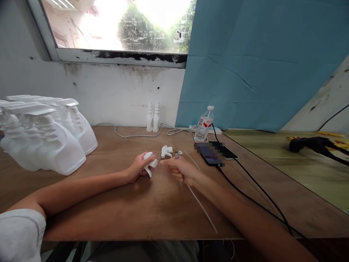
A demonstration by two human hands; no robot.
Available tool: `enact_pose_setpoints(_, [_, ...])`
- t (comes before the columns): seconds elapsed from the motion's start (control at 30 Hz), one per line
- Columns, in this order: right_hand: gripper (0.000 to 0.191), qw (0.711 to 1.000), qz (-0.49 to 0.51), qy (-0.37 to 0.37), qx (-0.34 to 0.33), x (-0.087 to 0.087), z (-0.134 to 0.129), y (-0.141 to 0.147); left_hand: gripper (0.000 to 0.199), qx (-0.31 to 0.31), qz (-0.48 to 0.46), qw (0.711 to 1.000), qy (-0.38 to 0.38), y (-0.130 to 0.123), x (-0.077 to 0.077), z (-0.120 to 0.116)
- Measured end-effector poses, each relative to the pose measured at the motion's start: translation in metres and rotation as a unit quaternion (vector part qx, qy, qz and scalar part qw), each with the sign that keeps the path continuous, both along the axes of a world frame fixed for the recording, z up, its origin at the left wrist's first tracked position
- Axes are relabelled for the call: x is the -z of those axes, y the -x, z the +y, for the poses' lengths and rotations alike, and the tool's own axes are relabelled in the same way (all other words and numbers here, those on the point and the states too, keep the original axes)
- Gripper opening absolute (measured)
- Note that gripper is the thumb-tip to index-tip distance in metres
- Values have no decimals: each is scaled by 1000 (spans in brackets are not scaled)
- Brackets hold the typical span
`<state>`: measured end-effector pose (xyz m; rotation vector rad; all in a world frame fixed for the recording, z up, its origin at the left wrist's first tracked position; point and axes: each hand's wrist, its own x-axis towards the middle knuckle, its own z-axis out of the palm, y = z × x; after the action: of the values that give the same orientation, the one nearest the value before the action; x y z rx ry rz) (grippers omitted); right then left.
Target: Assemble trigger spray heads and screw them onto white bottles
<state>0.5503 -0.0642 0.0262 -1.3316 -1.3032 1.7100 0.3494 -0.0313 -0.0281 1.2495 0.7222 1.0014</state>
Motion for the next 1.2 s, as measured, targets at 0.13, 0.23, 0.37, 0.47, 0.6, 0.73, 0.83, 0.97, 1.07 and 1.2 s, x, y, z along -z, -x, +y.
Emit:
enact_pose_setpoints(0.13, [52,996,19,-62,65,-18,22,-55,40,-25,-29,999,23,11,1,16])
enact_pose_setpoints(0.23, [37,978,-71,-133,146,-13,44,-86,36,3,-33,999,28,14,1,21])
enact_pose_setpoints(0.37, [30,919,-257,-195,226,4,62,-97,33,23,-57,997,41,14,1,21])
enact_pose_setpoints(0.47, [28,874,-306,-249,283,7,65,-97,30,31,-82,994,59,15,1,23])
enact_pose_setpoints(0.6, [34,783,-364,-403,303,4,66,-95,24,41,-98,991,77,18,1,25])
enact_pose_setpoints(0.73, [37,804,-377,-385,252,7,65,-87,22,43,-97,990,90,18,1,26])
enact_pose_setpoints(0.83, [42,796,-451,-341,215,10,65,-86,22,41,-99,990,97,18,1,25])
enact_pose_setpoints(0.97, [43,747,-558,-308,190,8,69,-101,21,37,-103,989,103,18,0,25])
enact_pose_setpoints(1.07, [34,725,-601,-289,172,7,71,-116,21,37,-105,988,107,18,-1,24])
enact_pose_setpoints(1.2, [26,714,-642,-260,102,11,69,-121,22,35,-108,988,109,17,-1,24])
